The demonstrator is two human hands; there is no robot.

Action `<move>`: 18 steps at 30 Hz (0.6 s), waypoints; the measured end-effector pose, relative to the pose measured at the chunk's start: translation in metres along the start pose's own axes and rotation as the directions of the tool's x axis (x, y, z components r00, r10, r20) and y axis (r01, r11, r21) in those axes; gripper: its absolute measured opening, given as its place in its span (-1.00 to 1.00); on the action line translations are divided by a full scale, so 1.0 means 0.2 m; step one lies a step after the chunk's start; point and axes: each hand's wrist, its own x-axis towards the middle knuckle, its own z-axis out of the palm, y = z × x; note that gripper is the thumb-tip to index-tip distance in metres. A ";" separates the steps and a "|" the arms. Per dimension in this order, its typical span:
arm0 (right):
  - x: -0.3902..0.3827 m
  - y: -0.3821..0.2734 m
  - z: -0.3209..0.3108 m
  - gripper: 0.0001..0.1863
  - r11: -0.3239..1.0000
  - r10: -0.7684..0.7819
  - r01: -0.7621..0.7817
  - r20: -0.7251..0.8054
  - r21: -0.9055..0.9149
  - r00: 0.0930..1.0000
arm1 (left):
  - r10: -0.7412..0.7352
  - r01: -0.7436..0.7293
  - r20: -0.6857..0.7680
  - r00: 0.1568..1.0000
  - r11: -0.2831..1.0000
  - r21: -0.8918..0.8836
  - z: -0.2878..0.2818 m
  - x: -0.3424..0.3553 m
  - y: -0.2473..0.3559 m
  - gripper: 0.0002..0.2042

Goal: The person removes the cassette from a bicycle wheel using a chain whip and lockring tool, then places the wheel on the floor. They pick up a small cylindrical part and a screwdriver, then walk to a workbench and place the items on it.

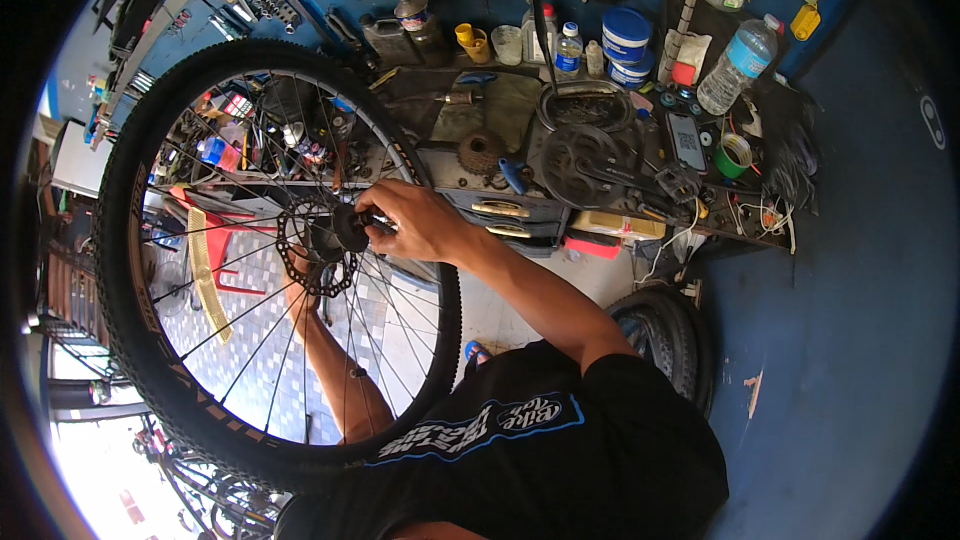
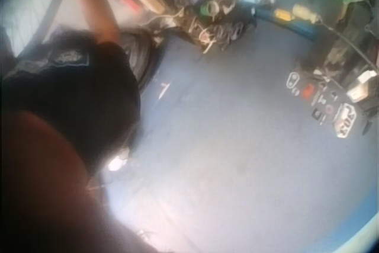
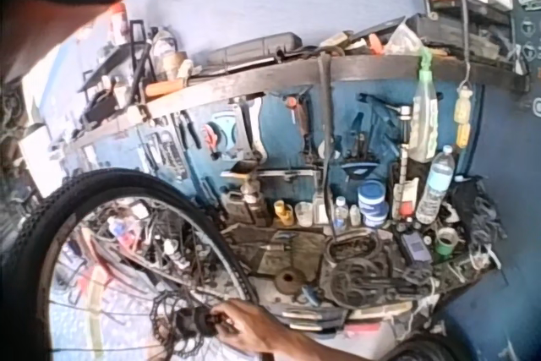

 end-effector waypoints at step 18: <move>-0.01 0.02 0.00 -0.62 0.999 0.007 -0.007 -0.015 -0.039 1.000 | 0.069 -0.067 0.027 0.997 0.993 -0.095 0.05 -0.02 0.06 -0.58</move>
